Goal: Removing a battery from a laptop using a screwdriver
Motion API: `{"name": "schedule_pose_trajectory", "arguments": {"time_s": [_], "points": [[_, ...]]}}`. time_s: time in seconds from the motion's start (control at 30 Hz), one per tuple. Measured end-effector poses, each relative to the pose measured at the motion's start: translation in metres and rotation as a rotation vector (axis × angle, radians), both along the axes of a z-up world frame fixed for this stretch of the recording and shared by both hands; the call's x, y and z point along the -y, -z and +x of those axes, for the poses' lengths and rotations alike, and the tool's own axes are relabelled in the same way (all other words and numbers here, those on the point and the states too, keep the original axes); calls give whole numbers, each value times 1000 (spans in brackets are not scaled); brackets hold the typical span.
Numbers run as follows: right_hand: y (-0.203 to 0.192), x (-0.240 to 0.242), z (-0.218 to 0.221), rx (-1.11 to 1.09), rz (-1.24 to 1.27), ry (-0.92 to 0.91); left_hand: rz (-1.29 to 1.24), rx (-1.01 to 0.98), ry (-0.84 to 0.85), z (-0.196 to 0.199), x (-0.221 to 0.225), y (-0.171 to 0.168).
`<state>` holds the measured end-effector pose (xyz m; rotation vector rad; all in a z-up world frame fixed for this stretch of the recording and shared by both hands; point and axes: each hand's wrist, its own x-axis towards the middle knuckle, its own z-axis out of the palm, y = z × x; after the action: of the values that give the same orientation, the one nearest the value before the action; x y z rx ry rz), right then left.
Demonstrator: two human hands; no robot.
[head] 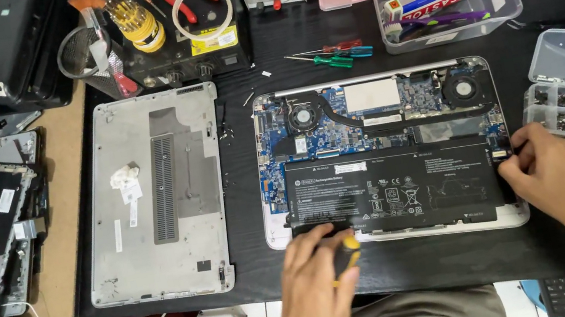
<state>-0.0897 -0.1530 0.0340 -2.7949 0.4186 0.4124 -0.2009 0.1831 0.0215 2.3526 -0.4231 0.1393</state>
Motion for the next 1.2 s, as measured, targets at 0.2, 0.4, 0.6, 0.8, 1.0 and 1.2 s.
{"name": "schedule_pose_trajectory", "arguments": {"time_s": [0.2, 0.4, 0.6, 0.8, 1.0, 1.2], "points": [[0, 1, -2, 16, 19, -8, 117, 204, -4, -1, 16, -4], [-3, 0, 1, -37, 7, -1, 46, 20, 31, 2, 7, -4], [-5, -1, -1, -9, 25, 5, 25, 161, -43, 51, -29, -26], [-4, -12, -8, 129, 73, -47, 51, 39, 6, 54, -15, -8], [17, -25, 11, 163, 48, 146, -132, 80, -127, 44, -8, 19], [-2, -24, 27, 71, 42, 169, -120, 46, -142, 42, -10, 27]]}}
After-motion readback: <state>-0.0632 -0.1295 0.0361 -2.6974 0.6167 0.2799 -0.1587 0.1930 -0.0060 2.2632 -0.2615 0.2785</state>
